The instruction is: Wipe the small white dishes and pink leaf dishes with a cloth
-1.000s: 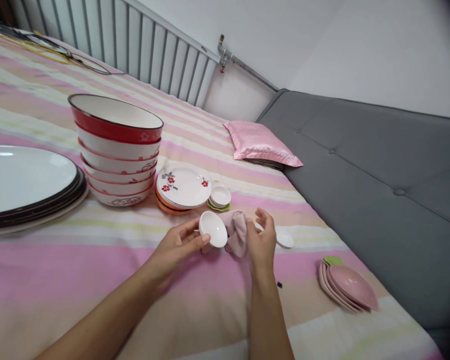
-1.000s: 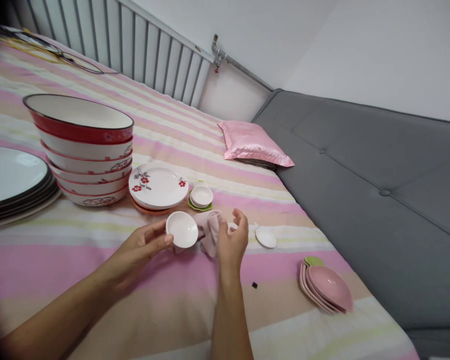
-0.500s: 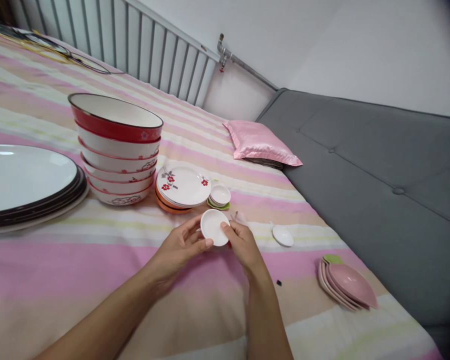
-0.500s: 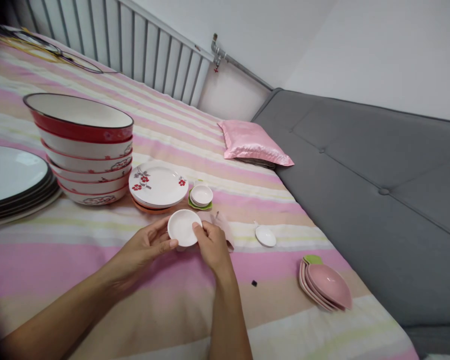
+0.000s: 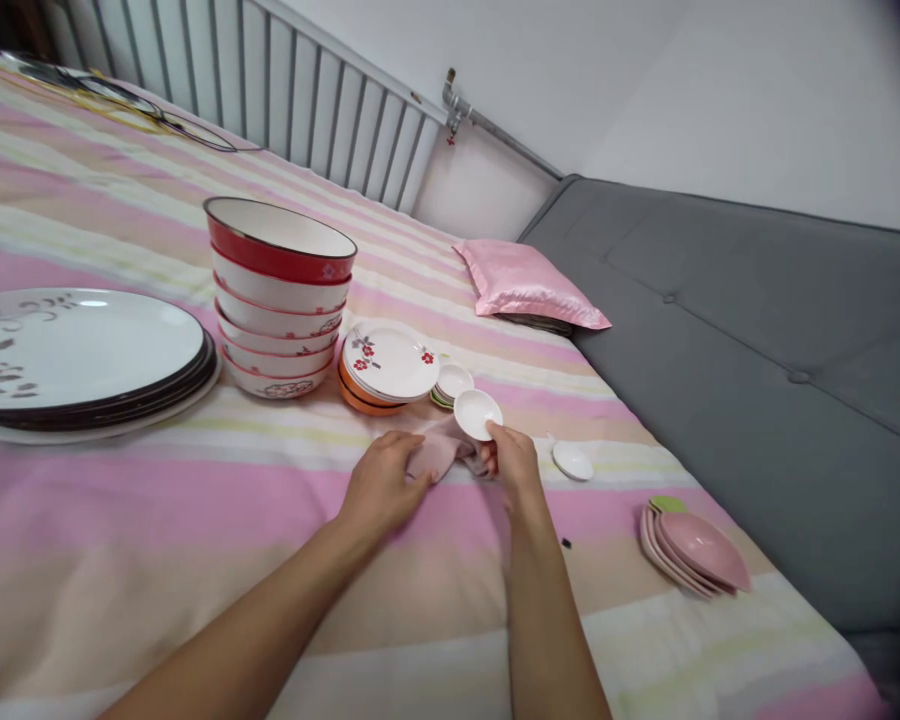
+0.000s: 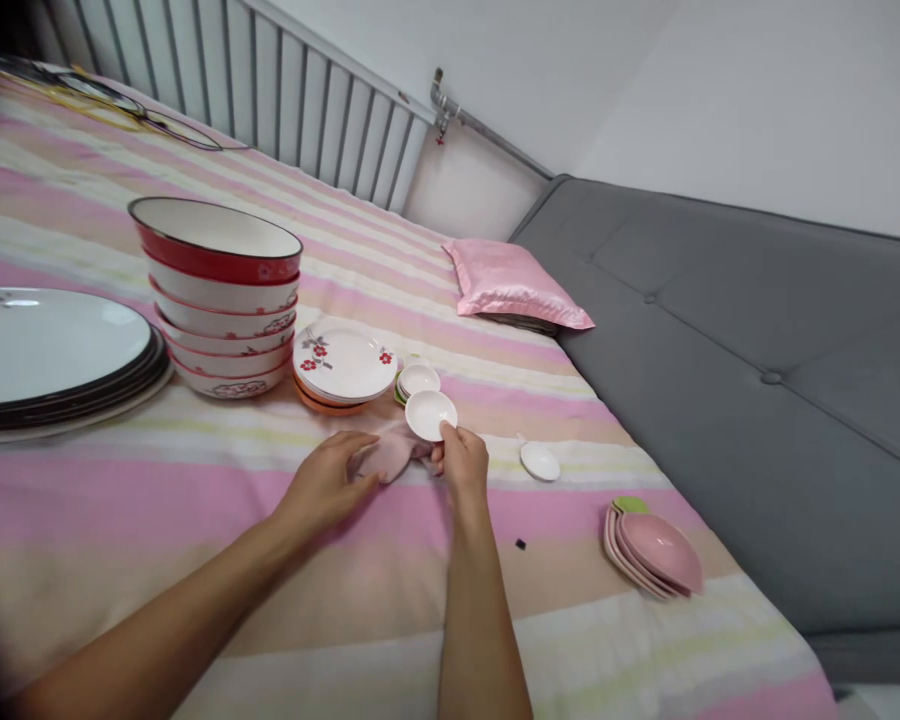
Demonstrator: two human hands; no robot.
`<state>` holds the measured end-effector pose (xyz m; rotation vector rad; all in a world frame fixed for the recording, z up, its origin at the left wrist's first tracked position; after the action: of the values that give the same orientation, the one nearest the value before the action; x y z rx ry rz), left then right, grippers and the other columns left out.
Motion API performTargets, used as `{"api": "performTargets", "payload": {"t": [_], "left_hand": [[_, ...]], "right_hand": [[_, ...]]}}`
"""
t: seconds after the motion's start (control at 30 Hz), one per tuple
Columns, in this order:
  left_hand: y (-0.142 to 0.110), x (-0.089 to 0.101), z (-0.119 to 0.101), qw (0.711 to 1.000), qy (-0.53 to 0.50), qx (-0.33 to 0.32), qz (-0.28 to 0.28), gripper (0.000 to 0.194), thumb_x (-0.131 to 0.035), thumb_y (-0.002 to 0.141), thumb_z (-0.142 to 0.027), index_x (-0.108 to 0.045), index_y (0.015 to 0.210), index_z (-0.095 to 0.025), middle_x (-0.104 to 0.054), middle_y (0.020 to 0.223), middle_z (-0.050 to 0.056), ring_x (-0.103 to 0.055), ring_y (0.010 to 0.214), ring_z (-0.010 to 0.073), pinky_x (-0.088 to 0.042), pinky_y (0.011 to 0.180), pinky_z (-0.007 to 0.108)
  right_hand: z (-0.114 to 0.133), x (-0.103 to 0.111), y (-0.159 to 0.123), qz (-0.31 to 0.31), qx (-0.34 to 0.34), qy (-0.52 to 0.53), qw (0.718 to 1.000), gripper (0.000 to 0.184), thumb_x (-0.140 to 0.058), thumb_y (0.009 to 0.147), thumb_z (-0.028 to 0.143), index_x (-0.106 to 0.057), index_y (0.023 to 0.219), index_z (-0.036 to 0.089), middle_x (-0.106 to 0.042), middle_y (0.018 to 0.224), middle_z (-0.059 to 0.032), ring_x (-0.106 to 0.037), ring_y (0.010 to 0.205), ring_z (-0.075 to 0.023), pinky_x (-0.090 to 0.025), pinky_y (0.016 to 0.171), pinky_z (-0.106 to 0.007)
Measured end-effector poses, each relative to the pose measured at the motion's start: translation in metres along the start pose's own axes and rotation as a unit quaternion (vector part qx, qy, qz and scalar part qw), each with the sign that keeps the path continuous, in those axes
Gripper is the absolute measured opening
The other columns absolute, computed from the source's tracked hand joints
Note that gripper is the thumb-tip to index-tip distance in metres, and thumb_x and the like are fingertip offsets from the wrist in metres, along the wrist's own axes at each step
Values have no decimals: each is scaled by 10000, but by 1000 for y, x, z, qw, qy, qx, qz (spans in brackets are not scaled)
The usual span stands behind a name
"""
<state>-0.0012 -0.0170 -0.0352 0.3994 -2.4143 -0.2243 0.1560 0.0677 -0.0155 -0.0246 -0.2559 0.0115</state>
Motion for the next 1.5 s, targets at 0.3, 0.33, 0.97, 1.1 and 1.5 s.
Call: {"api": "performTargets", "payload": {"t": [0.3,0.33,0.97,1.1,1.5], "left_hand": [[-2,-1,2,997,62,-4,43,461,-599,706,-305,-619,1128,-119,-593,1165,143,-526,1096,278,-418,951,376],[-2,-1,2,997,62,-3,45,466,-600,705,-302,-616,1133,-117,-588,1173,146,-522,1104,277,-413,958,374],[-3,1,3,996,71,19,56,445,-598,709,-288,-625,1122,-125,-561,1214,153,-501,1148,268,-390,988,348],[0,0,2,995,79,6,64,446,-579,712,-288,-621,1124,-123,-560,1215,157,-499,1151,272,-388,992,365],[6,-9,0,990,116,-77,24,439,-534,731,-372,-631,1079,-123,-591,1146,142,-553,1062,265,-434,941,365]], "right_hand": [[14,-19,49,-63,-68,-21,996,208,-505,730,243,-551,550,150,-511,407,15,-375,314,-66,-251,297,-178],[14,-23,56,-66,-69,-29,995,209,-505,732,237,-554,550,149,-517,413,12,-386,319,-67,-256,301,-178],[-3,-31,96,-117,12,-299,947,420,-417,803,500,-602,565,208,-637,569,-71,-596,599,-207,-383,522,-267],[-11,18,75,-174,38,-347,921,276,-497,782,435,-627,741,195,-674,786,-85,-596,757,-222,-402,649,-289],[-85,129,44,-275,104,-423,857,164,-488,775,136,-645,819,152,-623,888,-151,-446,989,-281,-346,790,-363]]}}
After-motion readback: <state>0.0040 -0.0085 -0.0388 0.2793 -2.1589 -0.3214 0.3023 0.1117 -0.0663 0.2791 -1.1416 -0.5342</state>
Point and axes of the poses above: each hand's wrist, its own y-axis towards the middle knuckle, its own x-axis out of the back of the hand, z = x × y, the point moved 3 cm from there along y, towards the middle knuckle
